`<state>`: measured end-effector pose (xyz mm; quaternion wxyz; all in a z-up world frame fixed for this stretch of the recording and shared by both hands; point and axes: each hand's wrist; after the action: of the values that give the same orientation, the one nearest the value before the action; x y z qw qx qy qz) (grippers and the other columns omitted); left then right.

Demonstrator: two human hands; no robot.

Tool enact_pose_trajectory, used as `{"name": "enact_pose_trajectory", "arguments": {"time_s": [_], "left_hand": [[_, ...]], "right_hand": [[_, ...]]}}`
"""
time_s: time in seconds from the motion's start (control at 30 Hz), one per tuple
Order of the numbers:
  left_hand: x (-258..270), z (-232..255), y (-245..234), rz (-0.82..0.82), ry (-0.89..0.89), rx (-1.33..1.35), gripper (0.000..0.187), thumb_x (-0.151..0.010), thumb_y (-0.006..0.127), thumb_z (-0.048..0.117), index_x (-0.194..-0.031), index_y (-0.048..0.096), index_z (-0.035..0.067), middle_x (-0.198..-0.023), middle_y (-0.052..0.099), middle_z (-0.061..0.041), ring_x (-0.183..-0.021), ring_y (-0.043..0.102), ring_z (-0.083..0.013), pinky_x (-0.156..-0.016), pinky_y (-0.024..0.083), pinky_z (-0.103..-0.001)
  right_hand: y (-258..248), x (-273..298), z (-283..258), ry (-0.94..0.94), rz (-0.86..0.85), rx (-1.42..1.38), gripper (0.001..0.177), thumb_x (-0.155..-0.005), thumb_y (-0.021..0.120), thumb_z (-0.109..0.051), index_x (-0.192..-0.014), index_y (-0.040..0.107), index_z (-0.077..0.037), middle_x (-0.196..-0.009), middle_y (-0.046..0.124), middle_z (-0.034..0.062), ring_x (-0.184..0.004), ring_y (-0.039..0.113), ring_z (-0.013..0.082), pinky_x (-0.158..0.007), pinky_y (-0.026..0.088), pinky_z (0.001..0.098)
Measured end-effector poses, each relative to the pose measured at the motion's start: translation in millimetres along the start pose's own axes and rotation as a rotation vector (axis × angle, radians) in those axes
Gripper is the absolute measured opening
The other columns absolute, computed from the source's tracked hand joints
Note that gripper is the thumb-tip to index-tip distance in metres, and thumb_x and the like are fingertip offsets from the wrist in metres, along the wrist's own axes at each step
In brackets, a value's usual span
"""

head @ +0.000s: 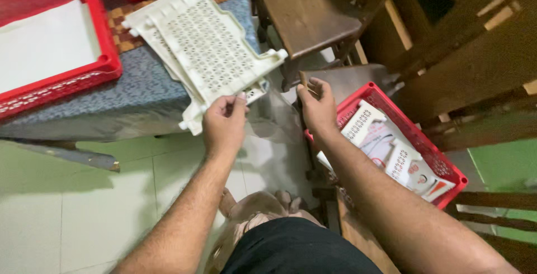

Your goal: The person assembles plastic crates by inserting white side panels into red base frames. They handle multiple units, aligning the panels and snapping them into place on a wooden chair and table.

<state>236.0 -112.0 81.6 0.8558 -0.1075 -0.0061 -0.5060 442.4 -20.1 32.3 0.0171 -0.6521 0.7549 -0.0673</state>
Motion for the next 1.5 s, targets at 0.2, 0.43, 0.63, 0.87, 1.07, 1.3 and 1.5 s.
{"name": "enact_pose_trajectory", "arguments": {"time_s": [0.2, 0.43, 0.63, 0.87, 1.07, 1.3, 1.5], "left_hand": [[-82, -50, -90, 0.384, 0.036, -0.537, 0.074, -0.071, 0.091, 0.052, -0.115, 0.068, -0.001, -0.112, 0.066, -0.023, -0.101, 0.061, -0.0416, -0.083, 0.052, -0.053], [-151, -89, -89, -0.285, -0.443, -0.054, 0.078, -0.082, 0.077, 0.055, -0.127, 0.070, -0.008, -0.123, 0.075, -0.021, -0.113, 0.074, -0.0272, -0.097, 0.058, -0.039], [-160, -79, -67, -0.307, -0.643, 0.339, 0.059, -0.077, 0.083, 0.029, -0.125, 0.069, -0.003, -0.120, 0.075, -0.016, -0.105, 0.074, -0.0266, -0.089, 0.060, -0.039], [-116, -74, -100, -0.408, -0.478, 0.113, 0.066, -0.071, 0.089, 0.029, -0.124, 0.067, -0.003, -0.120, 0.076, -0.016, -0.108, 0.073, -0.0242, -0.093, 0.056, -0.034], [-63, -59, -92, -0.276, -0.477, 0.085, 0.068, -0.067, 0.092, 0.026, -0.121, 0.062, -0.002, -0.116, 0.076, -0.017, -0.105, 0.074, -0.0239, -0.092, 0.057, -0.035], [-74, -14, -72, -0.175, -0.330, 0.145, 0.062, -0.068, 0.092, 0.023, -0.117, 0.063, -0.002, -0.111, 0.077, -0.016, -0.098, 0.076, -0.0233, -0.085, 0.059, -0.035], [-109, 22, -72, -0.037, -0.186, 0.477, 0.058, -0.071, 0.089, 0.021, -0.117, 0.065, -0.003, -0.112, 0.076, -0.016, -0.097, 0.075, -0.0231, -0.085, 0.060, -0.036]], "right_hand": [[95, -27, -1, 0.221, 0.151, 0.030, 0.077, -0.086, 0.081, -0.040, -0.139, 0.045, 0.003, -0.135, 0.062, 0.0205, -0.124, 0.061, 0.0273, -0.104, 0.047, 0.0382], [124, -64, 10, 0.240, 0.154, 0.102, 0.071, -0.086, 0.078, -0.033, -0.141, 0.045, -0.002, -0.134, 0.062, 0.0155, -0.120, 0.062, 0.0258, -0.102, 0.049, 0.0395], [137, -30, 3, 0.268, 0.078, 0.072, 0.060, -0.086, 0.077, -0.017, -0.137, 0.048, -0.004, -0.126, 0.068, 0.0115, -0.113, 0.065, 0.0232, -0.096, 0.051, 0.0370], [115, 34, 1, 0.358, 0.024, -0.169, 0.049, -0.088, 0.069, -0.008, -0.134, 0.052, -0.002, -0.120, 0.071, 0.0118, -0.102, 0.070, 0.0240, -0.088, 0.057, 0.0385], [84, 65, 13, 0.308, 0.032, -0.239, 0.042, -0.089, 0.072, -0.006, -0.128, 0.062, 0.004, -0.120, 0.072, 0.0133, -0.104, 0.069, 0.0234, -0.091, 0.054, 0.0349], [79, 37, -41, 0.318, 0.023, -0.284, 0.052, -0.091, 0.072, -0.022, -0.136, 0.053, -0.002, -0.117, 0.067, 0.0137, -0.093, 0.064, 0.0253, -0.076, 0.046, 0.0403], [125, 12, -108, 0.310, -0.150, -0.422, 0.064, -0.093, 0.070, -0.042, -0.142, 0.050, -0.006, -0.120, 0.066, 0.0116, -0.091, 0.060, 0.0199, -0.069, 0.045, 0.0321]]}}
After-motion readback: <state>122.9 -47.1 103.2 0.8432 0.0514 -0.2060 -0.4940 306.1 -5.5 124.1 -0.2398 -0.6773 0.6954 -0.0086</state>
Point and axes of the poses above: each hand's wrist, its own x-axis away from the middle knuckle, its own y-axis out of the palm, z = x × y
